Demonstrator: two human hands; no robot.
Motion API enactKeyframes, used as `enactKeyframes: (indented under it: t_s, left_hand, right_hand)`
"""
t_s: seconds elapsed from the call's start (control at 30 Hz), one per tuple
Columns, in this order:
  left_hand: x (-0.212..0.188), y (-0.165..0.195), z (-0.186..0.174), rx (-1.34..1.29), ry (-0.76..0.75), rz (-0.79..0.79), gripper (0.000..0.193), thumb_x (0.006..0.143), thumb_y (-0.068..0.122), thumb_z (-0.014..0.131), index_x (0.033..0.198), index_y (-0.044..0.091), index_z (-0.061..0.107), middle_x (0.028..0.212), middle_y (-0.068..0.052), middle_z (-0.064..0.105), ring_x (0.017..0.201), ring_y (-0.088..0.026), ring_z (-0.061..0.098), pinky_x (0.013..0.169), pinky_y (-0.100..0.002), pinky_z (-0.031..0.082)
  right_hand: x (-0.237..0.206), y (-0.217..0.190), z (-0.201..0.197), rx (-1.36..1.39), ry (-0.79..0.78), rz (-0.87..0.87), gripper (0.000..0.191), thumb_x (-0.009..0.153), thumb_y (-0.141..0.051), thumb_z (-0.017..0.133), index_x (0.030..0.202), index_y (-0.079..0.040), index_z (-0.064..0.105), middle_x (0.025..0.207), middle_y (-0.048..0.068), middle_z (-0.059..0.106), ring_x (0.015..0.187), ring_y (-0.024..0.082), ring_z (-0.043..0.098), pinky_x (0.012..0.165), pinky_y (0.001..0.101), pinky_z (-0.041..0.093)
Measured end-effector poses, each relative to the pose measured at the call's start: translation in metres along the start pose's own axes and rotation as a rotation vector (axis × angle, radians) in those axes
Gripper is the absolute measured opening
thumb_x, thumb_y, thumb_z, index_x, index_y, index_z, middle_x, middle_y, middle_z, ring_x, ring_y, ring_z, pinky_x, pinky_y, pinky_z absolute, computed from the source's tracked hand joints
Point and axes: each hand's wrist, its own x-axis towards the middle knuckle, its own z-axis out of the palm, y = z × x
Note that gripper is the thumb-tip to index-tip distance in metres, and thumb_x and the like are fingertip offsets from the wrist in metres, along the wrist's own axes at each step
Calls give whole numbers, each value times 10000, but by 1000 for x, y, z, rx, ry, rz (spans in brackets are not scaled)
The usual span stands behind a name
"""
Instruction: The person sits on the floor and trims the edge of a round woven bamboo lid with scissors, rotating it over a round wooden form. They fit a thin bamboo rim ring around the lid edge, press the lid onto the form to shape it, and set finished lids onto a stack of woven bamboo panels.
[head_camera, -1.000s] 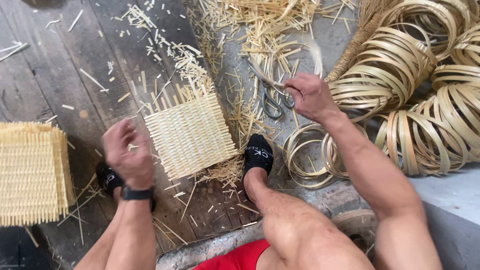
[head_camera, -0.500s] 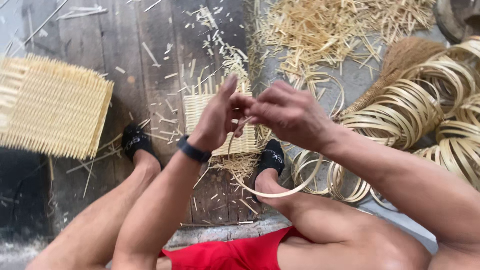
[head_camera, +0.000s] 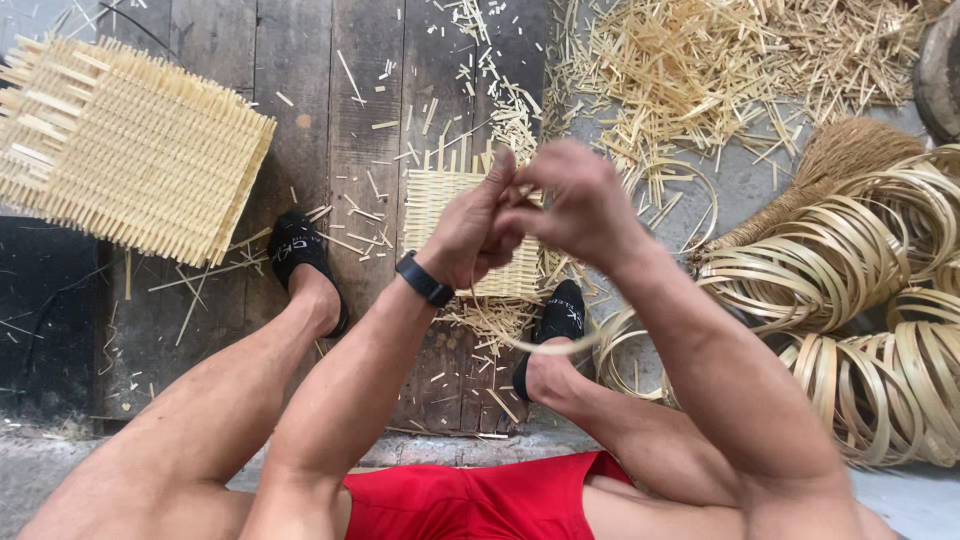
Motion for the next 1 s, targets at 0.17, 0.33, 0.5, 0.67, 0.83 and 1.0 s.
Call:
enactKeyframes:
  t_s: [0.17,0.33,0.5,0.67,0.83,1.0]
  left_hand:
    - [-3,17,-40,-461,54,472,349,1033,423,655,896,102,676,672,11,590,556,-97,506,512,-264,404]
    - [-11,39,-59,-213,-40,309,286,972,312,646,775,105,656,664,-10,641,548,-113,550,509,-280,451]
    - [-6,41,-56,14,145,14,319,950,275,704,677,189,563,539,67,509,422,-52,382,377,-233,296]
    - [-9,40,-64,-8,162,101,403,959,253,734,634,190,504,484,89,416,392,-51,327,345,-239,253]
    - [-12,41,-74,-92,229,62,335,996,298,668,715,141,574,575,21,552,471,-100,481,427,-257,389]
    - [-12,37,-75,-78,253,34,343,950,213,712,667,148,528,506,64,450,388,-39,350,323,-214,250]
  right_hand:
    - [-22,26,-25,1055,223,915,307,975,-340,616,988,-57,736,876,58,734,801,179,724,732,359,658]
    - [-56,48,12,1529,331,910,346,1038,-327,649,974,2,731,667,19,599,588,139,561,538,292,459]
    - [-70,66,32,1556,60,922,349,1035,-315,720,861,-13,718,547,-21,491,452,83,406,420,249,311]
    - [-65,55,38,1516,22,1030,408,997,-386,678,769,-48,701,544,-24,477,463,103,407,446,262,320]
    - [-67,40,54,1688,365,1048,460,992,-394,649,650,-90,604,560,10,482,496,129,442,454,278,336]
    - [-72,49,58,1666,334,1033,514,1034,-380,672,594,-162,520,503,-45,379,403,65,328,357,233,256]
